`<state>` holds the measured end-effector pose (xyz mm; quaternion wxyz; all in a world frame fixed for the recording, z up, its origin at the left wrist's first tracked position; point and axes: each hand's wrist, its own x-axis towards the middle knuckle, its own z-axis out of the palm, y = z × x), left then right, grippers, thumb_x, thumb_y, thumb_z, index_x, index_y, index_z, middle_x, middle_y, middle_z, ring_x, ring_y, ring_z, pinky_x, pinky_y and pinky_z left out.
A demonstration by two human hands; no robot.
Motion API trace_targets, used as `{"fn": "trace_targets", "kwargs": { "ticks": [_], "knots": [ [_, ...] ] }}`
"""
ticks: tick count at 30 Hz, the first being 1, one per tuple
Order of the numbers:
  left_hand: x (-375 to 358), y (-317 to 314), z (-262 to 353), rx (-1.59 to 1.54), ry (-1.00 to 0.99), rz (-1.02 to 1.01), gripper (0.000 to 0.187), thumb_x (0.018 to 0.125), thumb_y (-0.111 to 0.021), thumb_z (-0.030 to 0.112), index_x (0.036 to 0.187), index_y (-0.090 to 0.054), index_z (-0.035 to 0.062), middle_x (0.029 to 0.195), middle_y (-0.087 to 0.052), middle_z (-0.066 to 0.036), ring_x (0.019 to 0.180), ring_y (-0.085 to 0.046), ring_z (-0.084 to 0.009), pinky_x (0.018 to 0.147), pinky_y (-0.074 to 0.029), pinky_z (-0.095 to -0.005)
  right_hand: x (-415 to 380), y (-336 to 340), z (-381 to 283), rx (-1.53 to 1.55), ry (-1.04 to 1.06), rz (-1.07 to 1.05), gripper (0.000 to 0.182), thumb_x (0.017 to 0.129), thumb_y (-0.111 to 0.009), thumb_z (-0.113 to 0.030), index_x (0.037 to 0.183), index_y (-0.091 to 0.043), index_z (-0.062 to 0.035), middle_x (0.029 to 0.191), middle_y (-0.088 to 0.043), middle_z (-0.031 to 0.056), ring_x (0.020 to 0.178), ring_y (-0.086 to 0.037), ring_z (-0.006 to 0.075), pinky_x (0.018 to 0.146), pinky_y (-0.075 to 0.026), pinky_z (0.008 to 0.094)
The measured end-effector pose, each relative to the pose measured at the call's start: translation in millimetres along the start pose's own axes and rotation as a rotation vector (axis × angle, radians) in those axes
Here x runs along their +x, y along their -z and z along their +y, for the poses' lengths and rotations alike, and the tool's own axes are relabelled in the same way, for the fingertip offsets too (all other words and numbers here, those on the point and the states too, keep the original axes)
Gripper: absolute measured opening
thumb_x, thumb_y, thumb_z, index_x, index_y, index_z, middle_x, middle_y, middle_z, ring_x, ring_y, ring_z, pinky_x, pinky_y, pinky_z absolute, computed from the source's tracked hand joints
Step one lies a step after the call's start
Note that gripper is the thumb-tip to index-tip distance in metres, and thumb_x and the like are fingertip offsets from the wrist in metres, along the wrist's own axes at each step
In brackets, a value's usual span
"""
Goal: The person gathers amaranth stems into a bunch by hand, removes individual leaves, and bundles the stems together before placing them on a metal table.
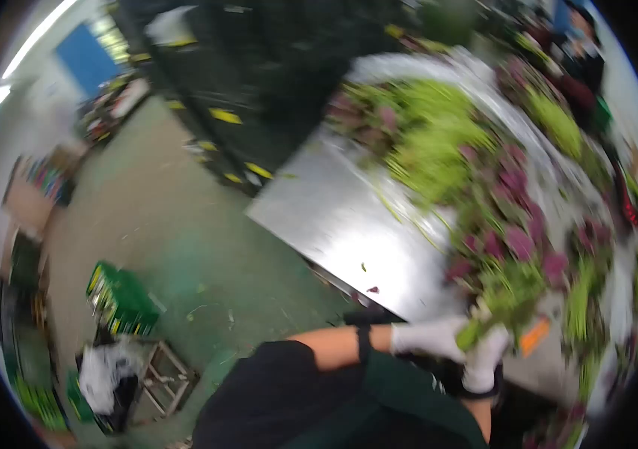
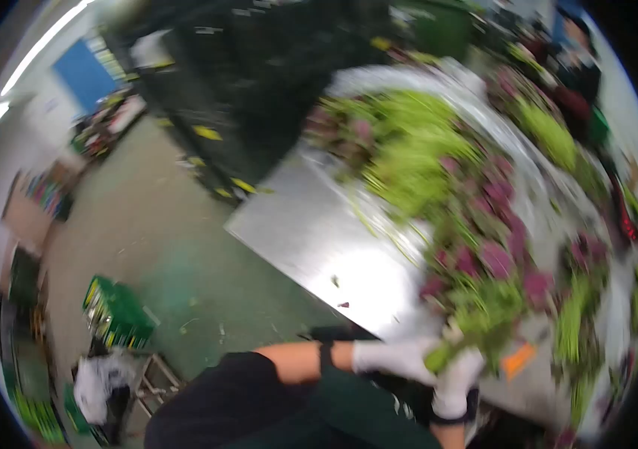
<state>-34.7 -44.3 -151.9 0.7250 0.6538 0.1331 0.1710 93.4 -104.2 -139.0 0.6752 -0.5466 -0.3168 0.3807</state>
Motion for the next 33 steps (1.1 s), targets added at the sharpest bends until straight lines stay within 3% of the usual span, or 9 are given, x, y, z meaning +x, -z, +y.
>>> {"fn": "trace_targets", "kwargs": {
  "ticks": [5,7,9,10,14,20,24,28,33],
  "knots": [
    [-9,-12,-18,-0.399,0.255,0.008,0.044,0.076,-0.075,0.008,0.115,-0.056,0.0021,0.104,-0.063,-0.007,0.099,-0.059,-0.0153,0.088,-0.048,-0.0318,2,6,7,-0.109,-0.303,-0.135,0.031,0.090,-0.066,-0.022,0.113,-0.062,-0.0012,0.099,-0.064,0.0031,0.085,-0.059,0.0105,0.073,-0.049,0.0264],
    [-14,-18,-37,-0.501,0.330,0.004,0.036,0.076,-0.071,0.002,0.109,-0.056,0.0016,0.093,-0.064,-0.006,0.090,-0.061,-0.0161,0.083,-0.049,-0.0299,-1,4,8,-0.060,-0.217,-0.189,0.034,0.088,-0.069,-0.025,0.111,-0.062,-0.0003,0.097,-0.064,0.0023,0.084,-0.057,0.0100,0.072,-0.048,0.0266],
    [-19,-16,-21,-0.495,0.362,0.023,0.032,0.076,-0.069,0.000,0.104,-0.055,0.0013,0.086,-0.063,-0.006,0.083,-0.062,-0.0176,0.080,-0.048,-0.0297,-2,5,-33,-0.515,-0.360,-0.194,0.044,0.084,-0.072,-0.030,0.115,-0.059,-0.0012,0.100,-0.065,0.0062,0.079,-0.060,0.0126,0.070,-0.050,0.0293],
    [-20,-14,-24,-0.496,0.352,0.000,0.035,0.074,-0.068,0.000,0.106,-0.054,0.0006,0.087,-0.063,-0.007,0.084,-0.062,-0.0183,0.080,-0.048,-0.0303,-3,17,-21,-0.392,-0.200,-0.214,0.046,0.083,-0.073,-0.034,0.112,-0.062,0.0006,0.094,-0.068,0.0102,0.073,-0.063,0.0152,0.069,-0.052,0.0305],
    [-24,-6,-26,-0.533,0.355,-0.014,0.040,0.072,-0.067,-0.001,0.110,-0.052,0.0002,0.087,-0.062,-0.008,0.083,-0.062,-0.0193,0.080,-0.048,-0.0309,-3,55,-47,-0.845,-0.019,-0.088,0.036,0.079,-0.076,-0.030,0.098,-0.069,0.0006,0.072,-0.067,0.0092,0.065,-0.062,0.0143,0.064,-0.052,0.0292],
    [-25,-11,-28,-0.454,0.393,0.040,0.039,0.073,-0.066,-0.003,0.110,-0.054,-0.0016,0.089,-0.063,-0.008,0.083,-0.062,-0.0177,0.078,-0.049,-0.0297,10,32,-93,-0.780,0.233,0.029,0.025,0.078,-0.076,-0.024,0.090,-0.068,-0.0041,0.071,-0.064,0.0069,0.060,-0.060,0.0157,0.060,-0.050,0.0292],
    [-25,-14,-24,-0.437,0.397,0.071,0.037,0.075,-0.066,-0.003,0.110,-0.055,-0.0023,0.088,-0.064,-0.007,0.083,-0.062,-0.0160,0.077,-0.050,-0.0279,30,14,-86,-1.000,0.520,0.015,0.028,0.078,-0.074,-0.031,0.085,-0.065,-0.0054,0.073,-0.065,0.0096,0.064,-0.064,0.0280,0.064,-0.051,0.0374],
    [-25,-15,-20,-0.338,0.422,0.058,0.035,0.076,-0.066,-0.002,0.110,-0.055,-0.0025,0.087,-0.064,-0.007,0.081,-0.062,-0.0154,0.075,-0.049,-0.0277,48,9,-65,-1.193,0.345,-0.020,0.024,0.081,-0.070,-0.033,0.088,-0.069,-0.0101,0.065,-0.063,0.0081,0.062,-0.064,0.0272,0.058,-0.049,0.0363],
    [-25,-14,-19,-0.330,0.432,0.069,0.034,0.076,-0.068,0.001,0.108,-0.055,-0.0019,0.088,-0.064,-0.007,0.081,-0.062,-0.0154,0.076,-0.049,-0.0279,59,21,-71,-0.860,0.199,-0.022,0.021,0.082,-0.065,-0.022,0.086,-0.068,-0.0020,0.066,-0.063,0.0113,0.060,-0.061,0.0184,0.058,-0.046,0.0323]
  ]
}}
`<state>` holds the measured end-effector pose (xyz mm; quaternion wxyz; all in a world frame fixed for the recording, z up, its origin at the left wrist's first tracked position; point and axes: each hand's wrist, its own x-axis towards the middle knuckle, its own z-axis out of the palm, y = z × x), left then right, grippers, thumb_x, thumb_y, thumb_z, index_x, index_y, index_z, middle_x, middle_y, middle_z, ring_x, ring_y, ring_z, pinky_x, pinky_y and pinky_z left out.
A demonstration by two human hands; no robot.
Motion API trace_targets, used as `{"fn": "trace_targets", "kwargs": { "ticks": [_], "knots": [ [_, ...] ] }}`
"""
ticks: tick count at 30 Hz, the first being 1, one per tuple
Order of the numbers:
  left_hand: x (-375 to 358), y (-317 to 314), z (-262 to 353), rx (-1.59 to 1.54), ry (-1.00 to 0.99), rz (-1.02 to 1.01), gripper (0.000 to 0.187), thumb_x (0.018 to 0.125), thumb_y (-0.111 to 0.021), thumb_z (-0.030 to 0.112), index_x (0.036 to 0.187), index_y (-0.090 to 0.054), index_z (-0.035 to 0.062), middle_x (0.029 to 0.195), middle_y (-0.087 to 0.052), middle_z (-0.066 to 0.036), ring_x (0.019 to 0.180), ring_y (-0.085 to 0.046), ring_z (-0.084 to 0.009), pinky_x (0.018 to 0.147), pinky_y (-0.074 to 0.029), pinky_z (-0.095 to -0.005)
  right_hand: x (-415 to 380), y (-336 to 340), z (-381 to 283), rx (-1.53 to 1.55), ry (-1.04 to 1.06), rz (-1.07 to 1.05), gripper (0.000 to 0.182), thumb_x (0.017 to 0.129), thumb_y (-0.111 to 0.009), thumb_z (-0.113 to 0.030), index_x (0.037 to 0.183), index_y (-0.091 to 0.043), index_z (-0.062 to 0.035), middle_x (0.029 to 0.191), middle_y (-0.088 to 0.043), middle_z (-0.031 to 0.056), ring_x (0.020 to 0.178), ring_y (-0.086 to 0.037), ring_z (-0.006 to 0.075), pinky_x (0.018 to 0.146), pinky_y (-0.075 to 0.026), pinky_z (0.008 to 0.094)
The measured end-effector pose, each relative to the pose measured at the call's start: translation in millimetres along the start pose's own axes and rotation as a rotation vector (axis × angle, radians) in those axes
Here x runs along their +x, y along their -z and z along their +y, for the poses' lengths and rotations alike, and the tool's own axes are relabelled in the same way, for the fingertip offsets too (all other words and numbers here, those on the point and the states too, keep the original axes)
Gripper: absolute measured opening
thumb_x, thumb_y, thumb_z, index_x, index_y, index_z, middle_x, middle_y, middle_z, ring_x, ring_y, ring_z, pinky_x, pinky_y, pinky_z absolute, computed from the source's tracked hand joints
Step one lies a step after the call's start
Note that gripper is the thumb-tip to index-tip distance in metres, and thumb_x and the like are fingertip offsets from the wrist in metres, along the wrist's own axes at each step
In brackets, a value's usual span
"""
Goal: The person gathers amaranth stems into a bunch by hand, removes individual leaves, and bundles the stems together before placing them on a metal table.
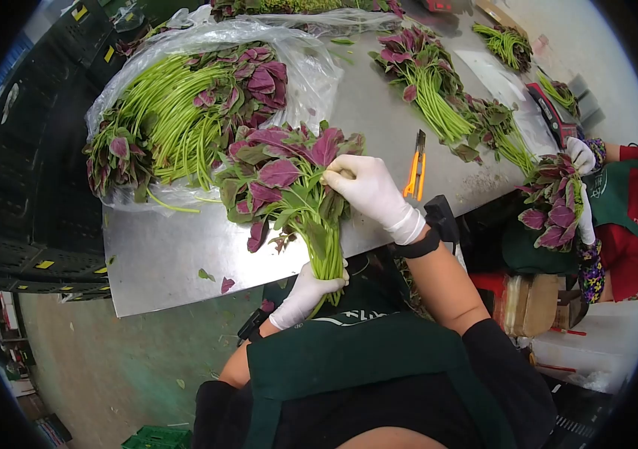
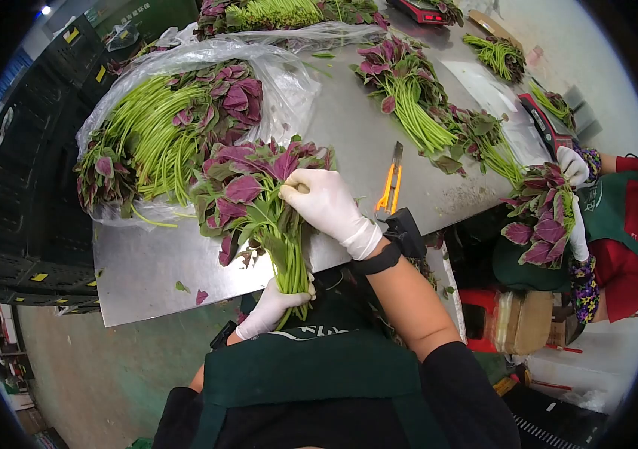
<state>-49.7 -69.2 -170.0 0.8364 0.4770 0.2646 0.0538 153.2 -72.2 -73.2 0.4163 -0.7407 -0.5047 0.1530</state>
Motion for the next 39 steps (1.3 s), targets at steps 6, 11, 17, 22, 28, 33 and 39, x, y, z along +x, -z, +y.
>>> {"fn": "trace_targets", "kwargs": {
  "ticks": [6,11,17,22,28,33,39],
  "knots": [
    [3,-2,-4,-0.008,-0.027,0.021,0.030,0.076,-0.069,0.002,0.103,-0.057,-0.0013,0.085,-0.062,-0.005,0.078,-0.060,-0.0138,0.074,-0.049,-0.0272,-2,10,11,0.125,-0.075,-0.047,0.019,0.081,-0.063,-0.016,0.085,-0.066,0.0022,0.063,-0.060,0.0094,0.059,-0.054,0.0109,0.057,-0.044,0.0287],
    [4,-1,-9,-0.044,-0.035,0.026,0.028,0.075,-0.068,0.001,0.101,-0.057,-0.0010,0.085,-0.061,-0.005,0.077,-0.060,-0.0143,0.074,-0.049,-0.0277,1,10,12,-0.012,-0.034,0.130,0.014,0.076,-0.065,-0.016,0.079,-0.067,-0.0027,0.062,-0.060,0.0129,0.055,-0.060,0.0200,0.056,-0.047,0.0318],
    [5,-2,-4,0.006,-0.019,0.026,0.026,0.074,-0.066,0.002,0.098,-0.058,-0.0017,0.084,-0.061,-0.005,0.077,-0.060,-0.0154,0.074,-0.049,-0.0285,13,3,34,-0.201,0.064,0.302,0.010,0.076,-0.065,-0.016,0.077,-0.066,-0.0061,0.064,-0.062,0.0140,0.057,-0.062,0.0273,0.056,-0.049,0.0343],
    [5,-2,-6,-0.060,-0.014,0.009,0.034,0.075,-0.068,0.000,0.106,-0.053,-0.0006,0.086,-0.060,-0.006,0.078,-0.060,-0.0167,0.076,-0.049,-0.0303,17,36,43,-0.091,-0.105,0.468,0.014,0.079,-0.064,-0.019,0.075,-0.065,-0.0051,0.065,-0.063,0.0147,0.062,-0.064,0.0330,0.059,-0.050,0.0399],
    [5,-2,-7,-0.062,-0.007,0.011,0.034,0.077,-0.069,0.001,0.108,-0.055,-0.0017,0.088,-0.063,-0.006,0.080,-0.062,-0.0161,0.075,-0.049,-0.0285,-27,75,73,-0.633,0.119,0.157,0.020,0.077,-0.067,-0.012,0.095,-0.066,-0.0060,0.074,-0.059,0.0063,0.061,-0.058,0.0164,0.060,-0.048,0.0294],
    [5,-3,-7,-0.030,-0.016,0.013,0.034,0.078,-0.068,0.002,0.108,-0.055,-0.0021,0.088,-0.064,-0.006,0.080,-0.062,-0.0152,0.075,-0.050,-0.0274,-49,41,5,-0.093,0.202,-0.002,0.029,0.076,-0.067,-0.004,0.105,-0.067,-0.0069,0.074,-0.057,0.0055,0.063,-0.057,0.0176,0.061,-0.048,0.0286],
    [4,-4,-3,-0.006,-0.001,0.022,0.034,0.078,-0.069,0.002,0.109,-0.055,-0.0019,0.090,-0.065,-0.006,0.081,-0.062,-0.0147,0.076,-0.050,-0.0270,-51,8,7,-0.218,0.324,-0.101,0.045,0.077,-0.072,-0.015,0.120,-0.060,-0.0086,0.078,-0.064,0.0113,0.072,-0.064,0.0295,0.065,-0.051,0.0384]
  ]
}}
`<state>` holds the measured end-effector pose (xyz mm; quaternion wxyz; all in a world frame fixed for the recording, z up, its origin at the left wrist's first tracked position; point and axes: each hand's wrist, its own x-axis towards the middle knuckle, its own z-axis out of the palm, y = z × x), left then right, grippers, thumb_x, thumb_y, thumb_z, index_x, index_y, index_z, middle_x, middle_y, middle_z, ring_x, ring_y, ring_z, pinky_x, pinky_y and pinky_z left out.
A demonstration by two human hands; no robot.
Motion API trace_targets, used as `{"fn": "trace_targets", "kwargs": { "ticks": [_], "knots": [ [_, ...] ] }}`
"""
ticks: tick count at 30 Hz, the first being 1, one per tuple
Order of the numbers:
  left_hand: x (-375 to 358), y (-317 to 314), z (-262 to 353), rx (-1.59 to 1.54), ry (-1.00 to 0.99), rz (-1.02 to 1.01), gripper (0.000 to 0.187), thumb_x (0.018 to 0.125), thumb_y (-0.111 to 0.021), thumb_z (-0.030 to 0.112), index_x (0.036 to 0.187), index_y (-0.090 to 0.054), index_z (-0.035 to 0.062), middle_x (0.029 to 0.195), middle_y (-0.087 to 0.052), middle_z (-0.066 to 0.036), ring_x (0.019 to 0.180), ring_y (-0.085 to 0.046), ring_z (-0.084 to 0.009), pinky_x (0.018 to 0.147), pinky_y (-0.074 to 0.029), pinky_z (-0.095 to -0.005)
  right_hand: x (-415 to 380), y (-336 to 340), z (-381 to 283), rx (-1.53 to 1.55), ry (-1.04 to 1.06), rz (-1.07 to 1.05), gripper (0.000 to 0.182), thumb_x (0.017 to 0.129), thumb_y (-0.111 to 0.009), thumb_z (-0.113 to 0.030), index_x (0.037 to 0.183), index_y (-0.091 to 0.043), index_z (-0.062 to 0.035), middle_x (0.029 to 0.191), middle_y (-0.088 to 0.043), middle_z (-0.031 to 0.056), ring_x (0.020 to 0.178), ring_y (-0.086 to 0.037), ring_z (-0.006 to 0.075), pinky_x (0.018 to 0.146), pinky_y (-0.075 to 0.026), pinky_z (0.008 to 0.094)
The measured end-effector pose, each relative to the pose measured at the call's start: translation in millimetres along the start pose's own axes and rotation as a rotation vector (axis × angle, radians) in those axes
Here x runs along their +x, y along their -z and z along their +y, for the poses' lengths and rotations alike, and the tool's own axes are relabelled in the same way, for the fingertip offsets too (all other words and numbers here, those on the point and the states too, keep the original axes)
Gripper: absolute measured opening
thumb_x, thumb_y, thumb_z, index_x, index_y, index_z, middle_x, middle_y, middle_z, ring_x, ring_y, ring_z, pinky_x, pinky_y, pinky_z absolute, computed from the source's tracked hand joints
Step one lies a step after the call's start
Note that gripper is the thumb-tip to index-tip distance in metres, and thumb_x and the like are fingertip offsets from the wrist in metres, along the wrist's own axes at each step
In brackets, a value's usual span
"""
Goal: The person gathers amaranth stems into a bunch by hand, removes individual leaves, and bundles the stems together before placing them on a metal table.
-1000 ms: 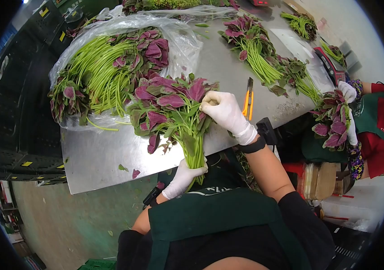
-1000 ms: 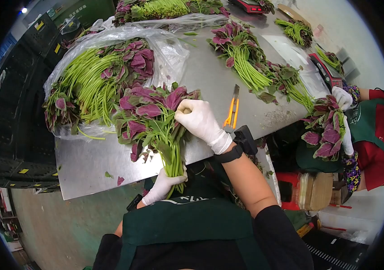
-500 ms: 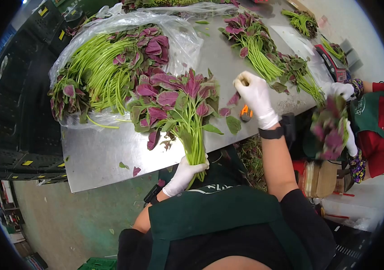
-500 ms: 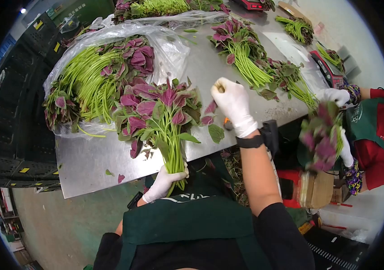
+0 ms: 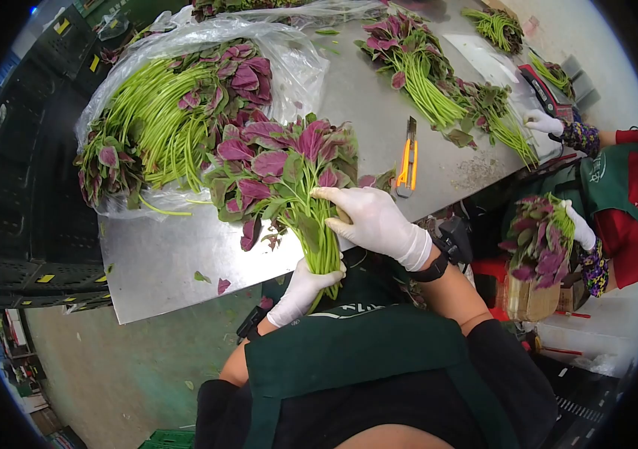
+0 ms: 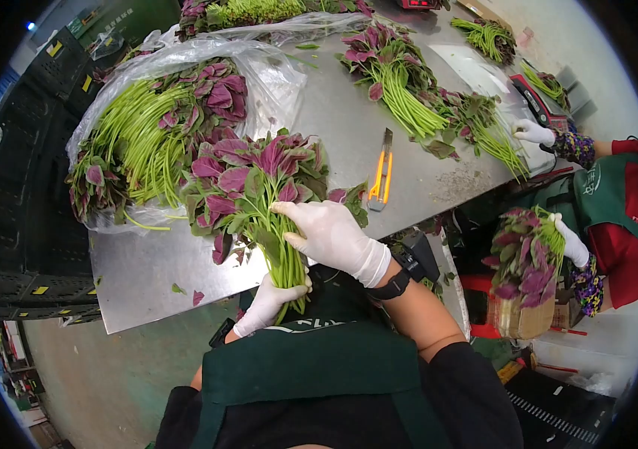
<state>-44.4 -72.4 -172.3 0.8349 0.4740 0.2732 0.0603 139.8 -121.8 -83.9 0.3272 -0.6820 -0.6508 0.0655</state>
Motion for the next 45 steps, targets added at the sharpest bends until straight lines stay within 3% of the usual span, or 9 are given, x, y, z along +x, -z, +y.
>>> {"fn": "trace_targets", "kwargs": {
  "ticks": [9,21,26,29,32,35,38,41,45],
  "knots": [
    [-1,1,3,0.049,0.007,-0.025,0.034,0.079,-0.069,0.003,0.110,-0.055,-0.0017,0.092,-0.064,-0.005,0.084,-0.061,-0.0133,0.079,-0.049,-0.0272,-4,-10,-2,-0.088,-0.058,-0.072,0.028,0.079,-0.070,-0.018,0.104,-0.061,-0.0073,0.076,-0.065,0.0129,0.072,-0.065,0.0308,0.066,-0.051,0.0405],
    [-2,2,4,0.066,0.009,-0.045,0.029,0.079,-0.069,0.005,0.106,-0.058,-0.0004,0.093,-0.065,-0.005,0.086,-0.061,-0.0126,0.081,-0.049,-0.0271,-4,-8,-3,0.135,-0.109,0.005,0.014,0.079,-0.070,-0.012,0.089,-0.063,-0.0050,0.064,-0.059,0.0088,0.059,-0.061,0.0263,0.057,-0.049,0.0357],
    [-2,2,8,0.070,0.032,-0.046,0.036,0.078,-0.068,0.002,0.112,-0.055,-0.0012,0.095,-0.065,-0.006,0.087,-0.062,-0.0144,0.083,-0.049,-0.0284,4,-20,2,0.089,0.017,0.067,0.012,0.078,-0.069,-0.010,0.089,-0.064,-0.0065,0.076,-0.063,0.0087,0.072,-0.064,0.0257,0.065,-0.050,0.0356],
    [1,9,-1,-0.175,0.042,-0.103,0.041,0.075,-0.066,-0.003,0.114,-0.053,-0.0021,0.096,-0.063,-0.007,0.088,-0.063,-0.0169,0.084,-0.050,-0.0303,16,-23,12,0.087,0.075,0.215,0.020,0.078,-0.066,-0.002,0.098,-0.066,-0.0052,0.092,-0.063,0.0106,0.082,-0.063,0.0241,0.074,-0.051,0.0329],
    [-5,5,19,-0.297,0.012,-0.202,0.047,0.068,-0.063,0.001,0.113,-0.050,0.0006,0.092,-0.059,-0.008,0.089,-0.058,-0.0220,0.088,-0.045,-0.0346,20,-7,19,0.238,-0.207,0.309,0.027,0.082,-0.060,0.000,0.108,-0.064,-0.0032,0.102,-0.063,0.0094,0.084,-0.063,0.0165,0.077,-0.050,0.0287],
    [-8,6,25,-0.393,-0.010,-0.271,0.052,0.062,-0.065,0.006,0.111,-0.050,0.0037,0.090,-0.058,-0.008,0.087,-0.055,-0.0236,0.088,-0.042,-0.0370,11,3,34,0.317,-0.305,0.391,0.024,0.084,-0.061,-0.003,0.107,-0.065,-0.0017,0.101,-0.064,0.0096,0.080,-0.064,0.0165,0.076,-0.051,0.0286],
    [-3,12,18,-0.519,-0.031,-0.355,0.050,0.061,-0.066,0.007,0.109,-0.050,0.0061,0.088,-0.058,-0.007,0.083,-0.054,-0.0223,0.085,-0.041,-0.0371,-8,6,39,0.334,-0.423,0.213,0.020,0.088,-0.059,-0.003,0.107,-0.065,-0.0009,0.095,-0.065,0.0055,0.080,-0.061,0.0099,0.077,-0.049,0.0251],
    [3,10,15,-0.614,-0.076,-0.425,0.049,0.061,-0.067,0.008,0.107,-0.051,0.0073,0.085,-0.056,-0.006,0.081,-0.054,-0.0216,0.085,-0.041,-0.0367,-20,-6,33,0.695,-0.480,-0.023,0.019,0.093,-0.057,-0.010,0.105,-0.066,0.0022,0.091,-0.067,0.0044,0.080,-0.060,0.0081,0.076,-0.049,0.0247],
    [6,6,15,-0.703,-0.108,-0.462,0.049,0.060,-0.068,0.008,0.107,-0.052,0.0088,0.081,-0.054,-0.004,0.077,-0.053,-0.0196,0.083,-0.041,-0.0368,-24,-29,21,1.020,-0.457,-0.196,0.031,0.099,-0.052,-0.021,0.114,-0.062,0.0046,0.092,-0.067,0.0048,0.083,-0.062,0.0118,0.079,-0.050,0.0274]
  ]
}}
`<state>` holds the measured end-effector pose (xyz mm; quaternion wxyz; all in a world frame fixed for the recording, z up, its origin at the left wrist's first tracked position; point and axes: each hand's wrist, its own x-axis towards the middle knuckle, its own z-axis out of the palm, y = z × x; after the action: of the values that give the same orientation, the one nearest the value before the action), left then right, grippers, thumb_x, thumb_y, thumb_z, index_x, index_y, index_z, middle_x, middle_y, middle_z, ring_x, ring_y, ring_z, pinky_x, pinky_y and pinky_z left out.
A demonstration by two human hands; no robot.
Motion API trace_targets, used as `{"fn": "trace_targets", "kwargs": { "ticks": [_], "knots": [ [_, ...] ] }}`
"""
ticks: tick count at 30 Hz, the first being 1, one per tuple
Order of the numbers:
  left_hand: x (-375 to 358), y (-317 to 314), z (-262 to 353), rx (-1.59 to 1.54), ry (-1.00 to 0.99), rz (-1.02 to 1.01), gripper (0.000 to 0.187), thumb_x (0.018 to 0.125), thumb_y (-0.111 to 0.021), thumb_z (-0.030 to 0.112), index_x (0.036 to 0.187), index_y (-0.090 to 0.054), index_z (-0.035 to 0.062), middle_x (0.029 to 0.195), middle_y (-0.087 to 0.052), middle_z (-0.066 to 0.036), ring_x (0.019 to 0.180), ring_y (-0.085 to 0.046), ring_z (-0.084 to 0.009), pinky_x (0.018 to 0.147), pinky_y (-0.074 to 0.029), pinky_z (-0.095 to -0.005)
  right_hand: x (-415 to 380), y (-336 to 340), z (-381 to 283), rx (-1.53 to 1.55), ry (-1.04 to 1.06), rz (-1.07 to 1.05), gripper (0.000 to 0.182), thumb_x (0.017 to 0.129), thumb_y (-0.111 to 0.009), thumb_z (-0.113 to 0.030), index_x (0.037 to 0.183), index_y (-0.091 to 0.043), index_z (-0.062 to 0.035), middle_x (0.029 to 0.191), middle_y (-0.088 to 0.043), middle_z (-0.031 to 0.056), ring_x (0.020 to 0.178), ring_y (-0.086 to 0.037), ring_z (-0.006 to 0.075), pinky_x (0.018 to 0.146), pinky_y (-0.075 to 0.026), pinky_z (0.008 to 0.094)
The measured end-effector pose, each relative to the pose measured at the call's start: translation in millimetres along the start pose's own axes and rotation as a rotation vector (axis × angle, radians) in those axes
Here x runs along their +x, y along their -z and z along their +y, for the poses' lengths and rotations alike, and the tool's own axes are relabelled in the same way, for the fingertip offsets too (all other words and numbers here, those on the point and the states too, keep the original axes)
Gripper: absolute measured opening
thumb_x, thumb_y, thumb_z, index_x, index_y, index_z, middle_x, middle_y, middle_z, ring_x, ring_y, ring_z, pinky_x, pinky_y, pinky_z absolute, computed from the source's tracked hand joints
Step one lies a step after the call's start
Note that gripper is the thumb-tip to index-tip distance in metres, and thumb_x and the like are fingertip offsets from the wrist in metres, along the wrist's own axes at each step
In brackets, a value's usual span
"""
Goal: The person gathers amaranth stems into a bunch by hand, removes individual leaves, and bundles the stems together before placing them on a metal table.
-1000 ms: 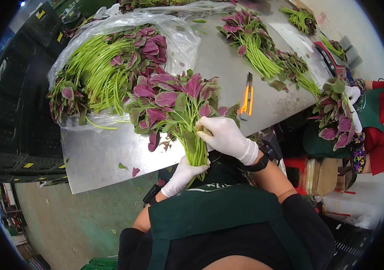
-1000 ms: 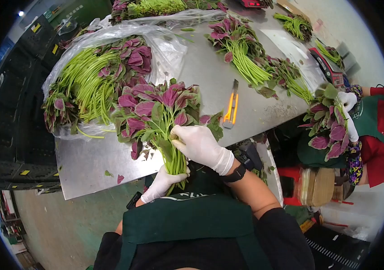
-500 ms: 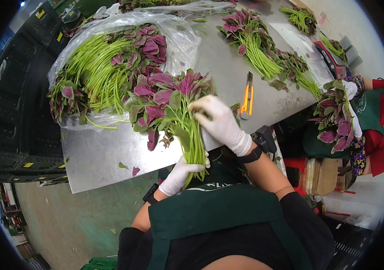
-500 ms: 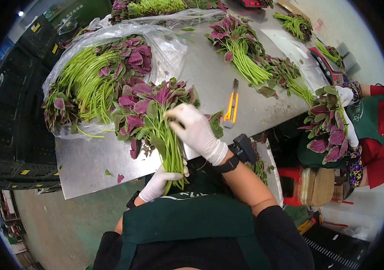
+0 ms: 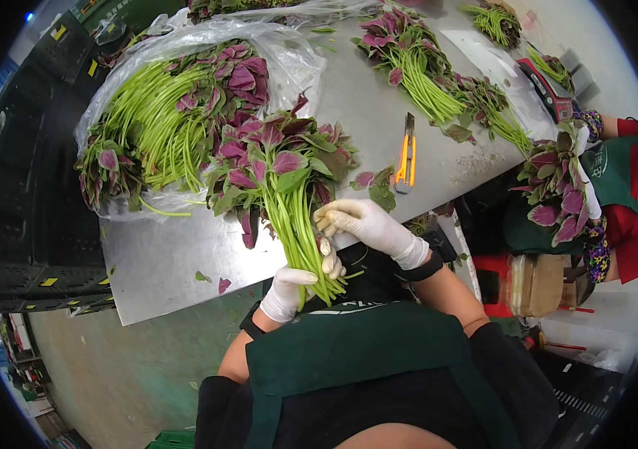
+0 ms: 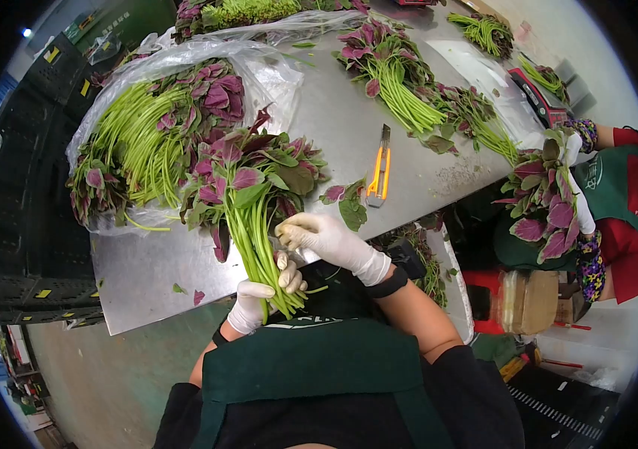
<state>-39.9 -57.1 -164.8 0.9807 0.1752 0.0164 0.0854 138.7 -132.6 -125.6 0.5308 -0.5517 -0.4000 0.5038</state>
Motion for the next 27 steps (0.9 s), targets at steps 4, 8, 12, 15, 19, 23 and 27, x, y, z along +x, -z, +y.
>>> {"fn": "trace_targets", "kwargs": {
  "ticks": [4,8,12,15,19,23,27],
  "knots": [
    [-1,-5,4,0.036,-0.001,0.021,0.049,0.061,-0.069,0.011,0.107,-0.052,0.0094,0.081,-0.053,-0.003,0.076,-0.052,-0.0188,0.082,-0.041,-0.0367,2,-9,-23,-0.180,-0.086,-0.035,0.032,0.100,-0.052,-0.028,0.109,-0.061,0.0012,0.088,-0.067,0.0083,0.084,-0.062,0.0119,0.078,-0.049,0.0266],
    [-4,-1,6,0.096,0.009,0.077,0.052,0.061,-0.070,0.012,0.110,-0.052,0.0081,0.083,-0.056,-0.005,0.078,-0.055,-0.0196,0.084,-0.043,-0.0379,1,-17,-43,-0.185,-0.177,-0.029,0.027,0.094,-0.061,-0.025,0.100,-0.059,0.0014,0.084,-0.067,0.0070,0.083,-0.062,0.0108,0.073,-0.049,0.0277],
    [-5,-15,6,0.132,-0.045,0.163,0.058,0.064,-0.065,0.012,0.118,-0.051,-0.0007,0.086,-0.059,-0.011,0.077,-0.058,-0.0228,0.080,-0.045,-0.0357,-10,-23,-34,-0.576,0.242,0.082,0.017,0.081,-0.071,-0.014,0.082,-0.060,0.0000,0.089,-0.064,0.0114,0.074,-0.061,0.0211,0.065,-0.048,0.0321],
    [-4,-2,7,0.172,-0.045,0.066,0.066,0.062,-0.063,0.019,0.123,-0.049,-0.0015,0.089,-0.060,-0.013,0.078,-0.059,-0.0227,0.082,-0.047,-0.0350,-19,-26,-32,-0.698,0.508,0.194,0.017,0.077,-0.072,-0.013,0.075,-0.060,-0.0006,0.091,-0.062,0.0116,0.075,-0.059,0.0276,0.068,-0.048,0.0361],
    [-3,-39,10,0.181,-0.068,0.252,0.073,0.059,-0.062,0.022,0.127,-0.048,-0.0019,0.098,-0.061,-0.013,0.075,-0.057,-0.0209,0.078,-0.046,-0.0324,-39,-27,-39,-0.747,0.605,0.203,0.016,0.077,-0.072,-0.014,0.075,-0.061,-0.0026,0.096,-0.065,0.0096,0.085,-0.061,0.0280,0.075,-0.048,0.0376],
    [-3,-17,3,-0.009,-0.075,0.151,0.075,0.058,-0.064,0.018,0.129,-0.048,-0.0005,0.104,-0.059,-0.015,0.071,-0.055,-0.0195,0.075,-0.044,-0.0332,-48,-19,-40,-0.706,0.579,0.259,0.011,0.079,-0.071,-0.011,0.075,-0.062,-0.0043,0.093,-0.066,0.0087,0.083,-0.062,0.0274,0.073,-0.049,0.0367],
    [-4,-17,6,-0.060,-0.044,0.037,0.055,0.064,-0.064,0.015,0.116,-0.048,0.0091,0.080,-0.049,-0.001,0.063,-0.046,-0.0108,0.076,-0.040,-0.0313,-25,8,-25,-0.682,0.458,0.422,0.015,0.083,-0.068,-0.012,0.079,-0.060,-0.0006,0.082,-0.061,0.0115,0.076,-0.060,0.0271,0.070,-0.048,0.0352]
  ]
}}
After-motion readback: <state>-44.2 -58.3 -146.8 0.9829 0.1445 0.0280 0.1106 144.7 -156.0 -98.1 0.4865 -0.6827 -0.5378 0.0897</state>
